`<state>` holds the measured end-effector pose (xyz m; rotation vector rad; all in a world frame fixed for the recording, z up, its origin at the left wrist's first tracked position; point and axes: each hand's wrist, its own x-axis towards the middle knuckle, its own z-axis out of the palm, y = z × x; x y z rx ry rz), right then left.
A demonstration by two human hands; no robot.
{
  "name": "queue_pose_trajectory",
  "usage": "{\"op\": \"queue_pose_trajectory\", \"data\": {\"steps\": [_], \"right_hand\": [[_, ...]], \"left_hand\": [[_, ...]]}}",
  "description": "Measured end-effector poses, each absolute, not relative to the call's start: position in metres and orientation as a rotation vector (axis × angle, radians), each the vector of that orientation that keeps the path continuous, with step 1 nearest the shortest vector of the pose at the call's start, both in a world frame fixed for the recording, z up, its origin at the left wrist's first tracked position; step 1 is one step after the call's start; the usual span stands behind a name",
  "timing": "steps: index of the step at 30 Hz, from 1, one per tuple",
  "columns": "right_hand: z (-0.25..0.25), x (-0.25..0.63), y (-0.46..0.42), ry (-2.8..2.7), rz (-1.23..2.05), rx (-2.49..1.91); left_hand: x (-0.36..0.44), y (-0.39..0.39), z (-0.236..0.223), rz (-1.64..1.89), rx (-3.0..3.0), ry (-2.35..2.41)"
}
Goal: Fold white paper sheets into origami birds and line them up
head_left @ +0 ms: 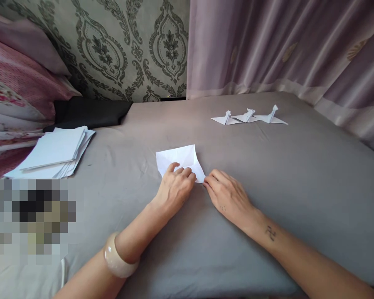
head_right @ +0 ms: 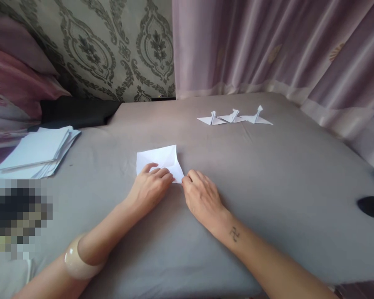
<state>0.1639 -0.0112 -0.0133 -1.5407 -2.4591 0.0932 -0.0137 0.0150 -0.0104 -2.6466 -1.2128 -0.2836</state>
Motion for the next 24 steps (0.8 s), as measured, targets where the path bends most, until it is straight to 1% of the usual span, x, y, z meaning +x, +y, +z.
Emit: {"op": "queue_pose_trajectory", "data": {"steps": [3,9,14,24], "right_hand": [[-0.013,0.166,-0.009,-2.492,0.062,-1.533],[-0.023,0.169,-0.006,-2.272,0.373,-1.610],[-0.024,0.167,-0.002,-2.131,0.552,-1.709],[-0.012,0.163,0.005,-1.954,0.747,-1.825]], "left_hand": [[-0.012,0.014,-0.012,-0.302,-2.612,-1.228],[-0.010,0.015,-0.007,-0.216,-2.641,-1.292],[-0.008,0.017,-0.003,-0.145,-2.676,-1.333],[-0.006,0.020,0.002,-0.067,-2.719,-1.331]]}}
